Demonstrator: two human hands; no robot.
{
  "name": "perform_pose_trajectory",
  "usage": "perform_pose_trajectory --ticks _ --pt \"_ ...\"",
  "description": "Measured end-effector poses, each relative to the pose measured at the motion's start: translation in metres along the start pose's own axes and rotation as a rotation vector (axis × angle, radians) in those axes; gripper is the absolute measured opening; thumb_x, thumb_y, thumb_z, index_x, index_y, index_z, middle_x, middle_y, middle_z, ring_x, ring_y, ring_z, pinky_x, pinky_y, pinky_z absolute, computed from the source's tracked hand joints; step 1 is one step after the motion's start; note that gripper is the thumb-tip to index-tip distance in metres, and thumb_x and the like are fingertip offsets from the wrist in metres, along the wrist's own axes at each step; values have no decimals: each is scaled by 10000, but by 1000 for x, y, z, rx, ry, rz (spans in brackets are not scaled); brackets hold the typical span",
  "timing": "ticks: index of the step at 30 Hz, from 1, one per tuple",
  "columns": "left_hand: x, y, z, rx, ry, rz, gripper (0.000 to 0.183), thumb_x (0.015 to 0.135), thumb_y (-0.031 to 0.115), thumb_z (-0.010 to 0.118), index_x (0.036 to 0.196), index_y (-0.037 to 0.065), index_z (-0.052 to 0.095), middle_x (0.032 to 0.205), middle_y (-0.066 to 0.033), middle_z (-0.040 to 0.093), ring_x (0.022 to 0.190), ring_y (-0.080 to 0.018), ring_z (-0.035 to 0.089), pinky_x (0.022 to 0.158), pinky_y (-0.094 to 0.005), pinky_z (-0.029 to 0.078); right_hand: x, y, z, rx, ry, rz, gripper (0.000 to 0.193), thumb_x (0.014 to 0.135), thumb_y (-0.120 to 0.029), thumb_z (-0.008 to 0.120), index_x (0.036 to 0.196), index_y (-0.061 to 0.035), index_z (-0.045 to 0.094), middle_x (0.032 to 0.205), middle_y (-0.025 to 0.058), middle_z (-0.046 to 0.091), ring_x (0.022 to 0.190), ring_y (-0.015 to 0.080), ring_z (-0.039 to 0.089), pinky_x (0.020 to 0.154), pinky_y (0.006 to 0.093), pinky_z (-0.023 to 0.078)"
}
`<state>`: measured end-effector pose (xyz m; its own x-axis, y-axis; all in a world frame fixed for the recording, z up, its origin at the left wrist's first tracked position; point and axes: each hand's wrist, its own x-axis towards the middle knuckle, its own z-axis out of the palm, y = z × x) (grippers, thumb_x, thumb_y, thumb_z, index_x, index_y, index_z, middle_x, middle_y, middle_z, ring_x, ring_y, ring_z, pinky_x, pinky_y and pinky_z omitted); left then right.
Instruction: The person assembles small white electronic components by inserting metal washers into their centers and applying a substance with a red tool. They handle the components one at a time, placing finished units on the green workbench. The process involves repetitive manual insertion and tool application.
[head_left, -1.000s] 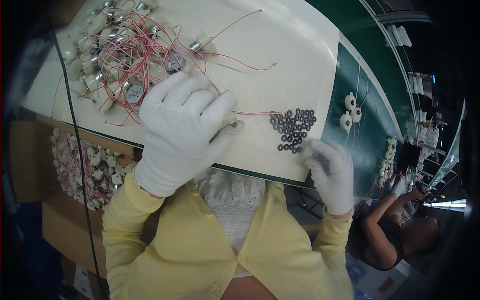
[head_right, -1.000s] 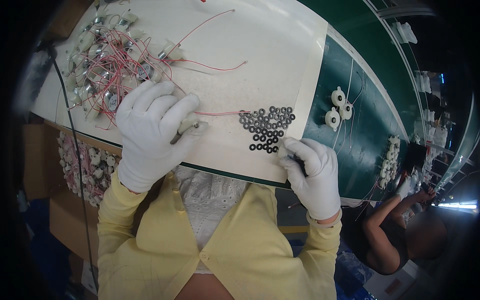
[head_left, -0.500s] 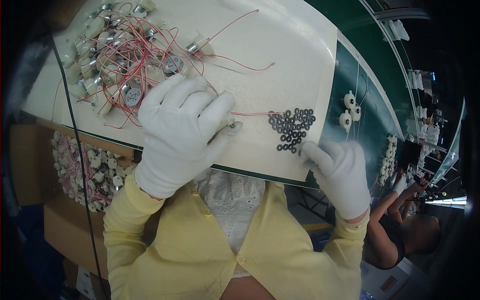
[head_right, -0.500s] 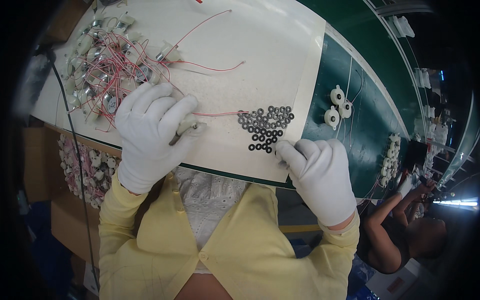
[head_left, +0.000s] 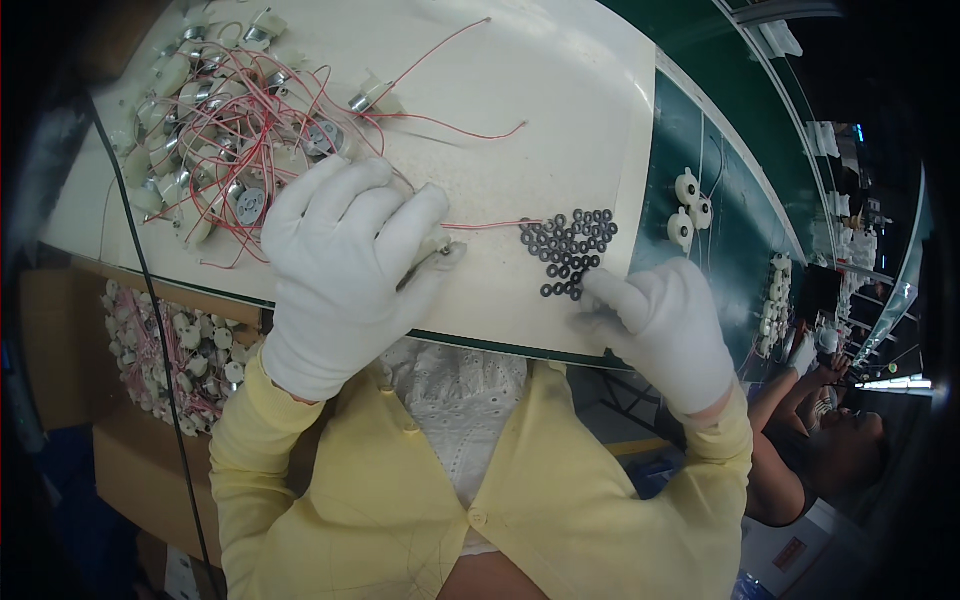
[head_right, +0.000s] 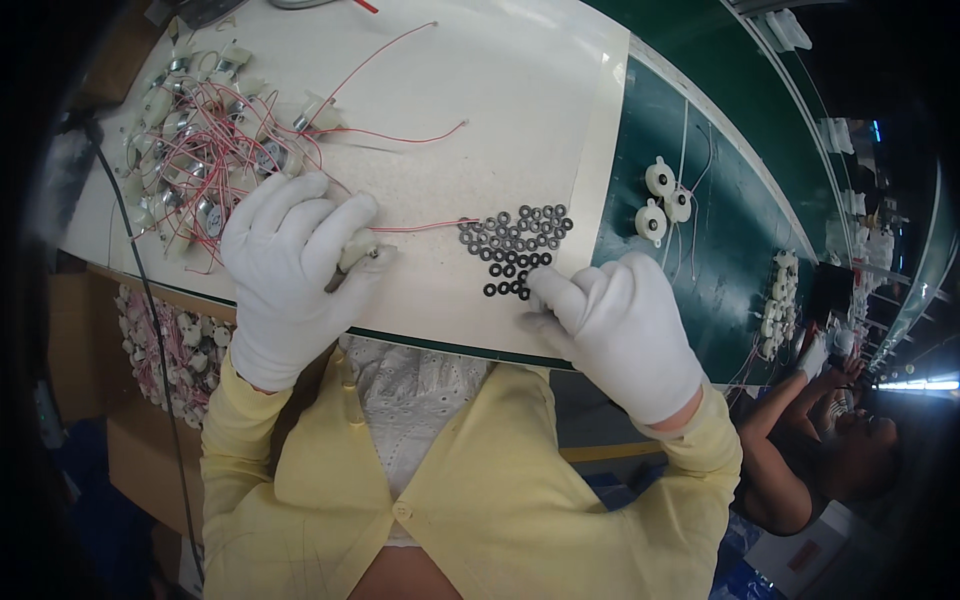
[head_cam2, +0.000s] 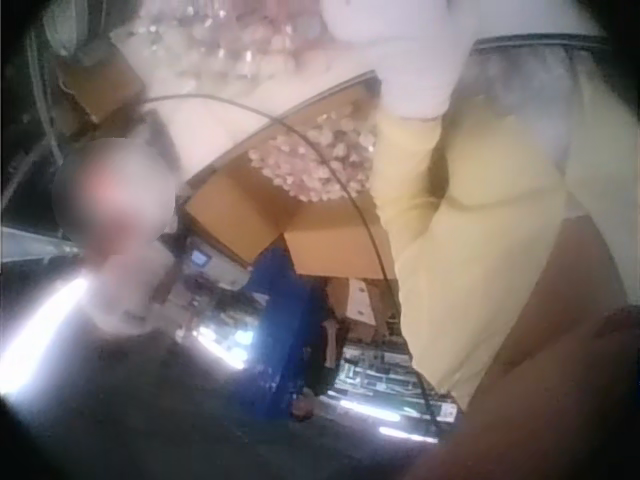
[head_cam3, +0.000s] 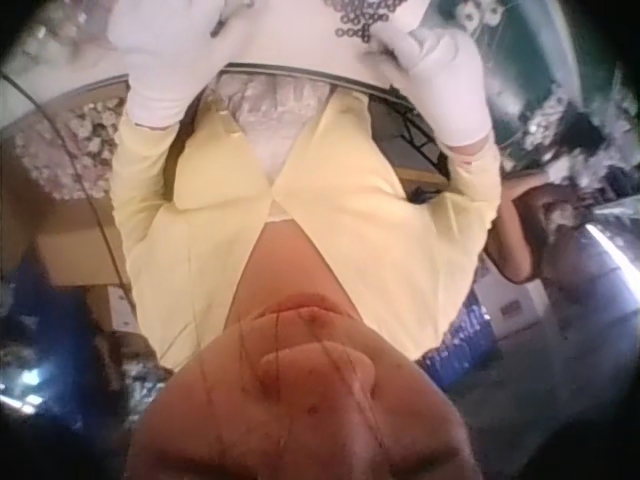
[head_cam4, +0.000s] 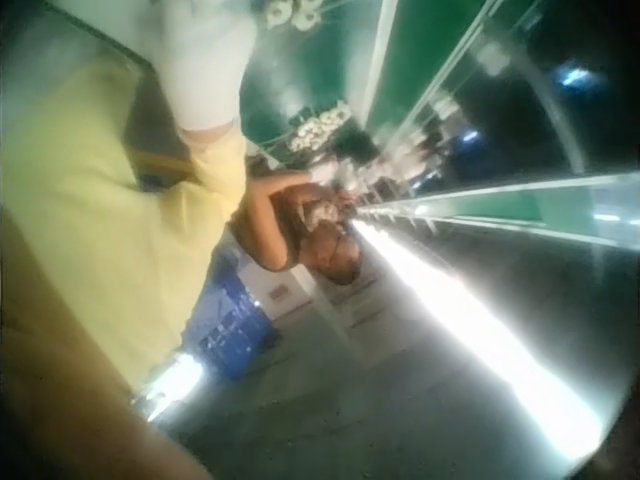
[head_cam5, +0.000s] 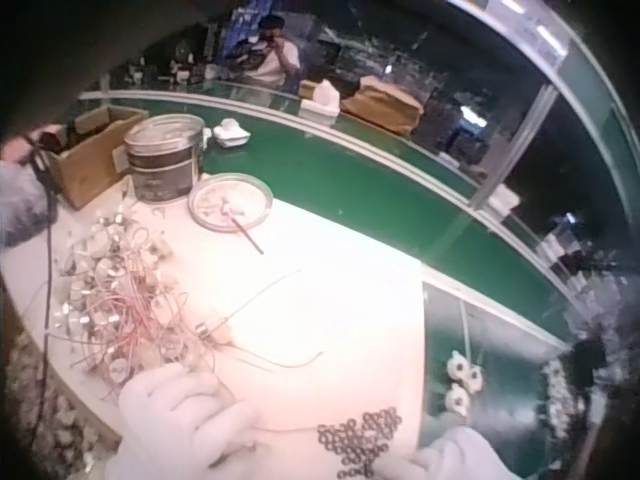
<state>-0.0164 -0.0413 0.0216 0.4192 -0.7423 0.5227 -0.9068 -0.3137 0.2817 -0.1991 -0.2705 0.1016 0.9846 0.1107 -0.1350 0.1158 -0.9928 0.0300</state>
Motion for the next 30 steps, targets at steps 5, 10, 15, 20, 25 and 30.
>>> perform_pose_trajectory --ticks 5,10,15,20,25,30 --pt "1 3 -1 12 1 -3 454 702 255 828 1111 128 676 963 -48 656 1034 -289 628 975 -472 473 -35 21 29 -333 230 113 556 730 -32 740 1259 -177 650 968 -7 571 830 210 562 749 393 442" --pt "2 0 -1 7 -4 22 443 707 246 828 1108 128 680 951 -54 659 1034 -297 633 974 -470 470 -72 4 29 -166 192 223 475 727 -1 726 1166 -168 652 1088 2 617 936 219 601 812 399 441" --pt "1 1 -1 22 -9 21 424 718 234 825 1102 129 679 955 -51 665 1038 -299 636 970 -466 470 -72 -14 8 -24 302 407 340 742 -19 753 1026 -169 641 986 -2 631 849 217 607 801 393 433" --pt "1 1 1 21 17 31 436 722 233 827 1116 130 671 955 -43 669 1040 -298 636 967 -464 470 -48 -15 49 50 383 623 297 773 -121 839 983 -172 635 814 -25 610 708 192 596 723 361 429" --pt "0 1 -2 24 3 49 473 715 234 828 1149 129 672 975 -41 675 1050 -296 635 973 -473 467 -52 16 59 -124 541 601 247 787 -65 824 960 -116 654 836 38 671 688 236 652 619 383 475" --pt "-1 5 -1 54 125 68 515 662 277 833 1138 140 692 909 -11 627 1029 -257 621 947 -462 476 -53 29 51 169 639 635 409 851 5 748 1240 -13 623 1006 130 720 704 220 674 631 343 525"
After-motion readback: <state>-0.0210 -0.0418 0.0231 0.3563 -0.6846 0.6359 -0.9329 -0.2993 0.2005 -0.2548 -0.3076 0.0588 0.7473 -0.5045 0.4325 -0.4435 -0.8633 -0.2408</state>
